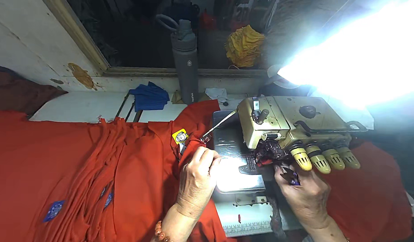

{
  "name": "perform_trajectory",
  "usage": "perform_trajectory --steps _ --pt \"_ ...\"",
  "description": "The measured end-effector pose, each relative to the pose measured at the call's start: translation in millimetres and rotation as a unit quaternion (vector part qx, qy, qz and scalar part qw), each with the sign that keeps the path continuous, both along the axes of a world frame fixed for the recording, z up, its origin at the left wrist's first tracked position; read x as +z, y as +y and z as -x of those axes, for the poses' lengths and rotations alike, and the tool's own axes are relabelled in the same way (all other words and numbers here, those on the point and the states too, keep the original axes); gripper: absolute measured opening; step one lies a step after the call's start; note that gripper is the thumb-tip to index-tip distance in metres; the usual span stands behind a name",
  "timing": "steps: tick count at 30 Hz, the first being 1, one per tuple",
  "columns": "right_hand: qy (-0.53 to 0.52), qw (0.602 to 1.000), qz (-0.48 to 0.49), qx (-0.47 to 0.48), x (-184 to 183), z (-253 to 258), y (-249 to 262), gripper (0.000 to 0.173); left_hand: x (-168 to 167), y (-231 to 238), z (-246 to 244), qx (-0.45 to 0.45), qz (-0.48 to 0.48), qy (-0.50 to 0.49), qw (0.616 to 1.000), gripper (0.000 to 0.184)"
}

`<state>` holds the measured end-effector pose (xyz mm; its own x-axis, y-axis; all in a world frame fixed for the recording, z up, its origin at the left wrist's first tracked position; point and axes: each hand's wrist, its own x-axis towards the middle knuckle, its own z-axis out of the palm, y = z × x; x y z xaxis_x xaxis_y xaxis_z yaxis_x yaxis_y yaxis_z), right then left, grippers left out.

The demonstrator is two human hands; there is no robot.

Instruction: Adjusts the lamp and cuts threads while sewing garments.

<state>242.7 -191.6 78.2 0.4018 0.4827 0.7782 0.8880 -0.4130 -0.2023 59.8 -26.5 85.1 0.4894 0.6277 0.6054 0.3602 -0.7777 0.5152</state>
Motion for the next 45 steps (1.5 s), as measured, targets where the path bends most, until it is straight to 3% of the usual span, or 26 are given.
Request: perform_trajectory --steps 7,12,15,17,19,21,24,26,29,31,33,35,41,45 --pt "0.029 0.999 0.025 0.009 0.3 15.1 -25.8 0.029 -0.7 0.2 14.4 -0.008 0.012 -0.005 1.000 0.015" --pt "0.119 0.976 0.151 0.103 -14.3 32.5 -77.7 0.020 -1.3 9.4 32.9 -0.028 0.029 0.046 0.998 0.019" --pt "0.247 0.935 0.191 0.166 -7.6 19.1 -105.5 0.035 4.3 14.8 43.3 -0.038 0.061 0.091 0.993 0.019" --pt "0.291 0.930 0.180 0.134 7.9 -3.2 -119.3 0.042 12.7 14.3 47.8 -0.021 0.064 0.105 0.992 0.026" --pt "0.254 0.948 0.184 0.047 16.2 -37.3 -125.7 0.047 24.3 6.8 42.8 0.020 0.036 0.093 0.995 0.035" --pt "0.176 0.965 0.195 -0.017 0.2 -79.3 -128.4 0.052 34.1 -7.0 27.1 0.020 0.015 0.056 0.998 0.038" --pt "0.145 0.961 0.233 -0.025 -25.5 -118.3 -131.2 0.042 38.3 -32.7 -1.8 -0.077 0.046 0.065 0.994 0.054" --pt "0.114 0.970 0.215 -0.020 -28.7 -125.0 -128.9 0.044 28.8 -42.8 -14.4 -0.107 0.053 0.132 0.984 0.071" --pt "0.126 0.979 0.163 0.004 -11.9 -97.9 -115.6 0.050 14.6 -45.9 -19.6 -0.049 -0.044 0.241 0.968 0.100" --pt "0.193 0.972 0.116 0.069 -2.9 -51.9 -96.9 0.042 14.7 -46.7 -19.1 -0.021 -0.062 0.260 0.963 0.105" --pt "0.276 0.938 0.086 0.189 -1.9 -1.4 -72.6 0.031 19.3 -50.5 -20.6 -0.008 -0.042 0.257 0.965 0.108" --pt "0.323 0.898 0.109 0.279 -1.7 36.3 -51.1 0.032 21.3 -55.1 -24.3 -0.007 -0.011 0.230 0.973 0.110" --pt "0.300 0.902 0.134 0.281 -3.2 63.3 -31.5 0.023 14.8 -59.5 -33.0 0.019 -0.043 0.252 0.967 0.122" --pt "0.297 0.901 0.114 0.295 -7.8 63.3 -29.5 0.022 12.9 -60.5 -35.3 0.033 -0.049 0.260 0.964 0.117"
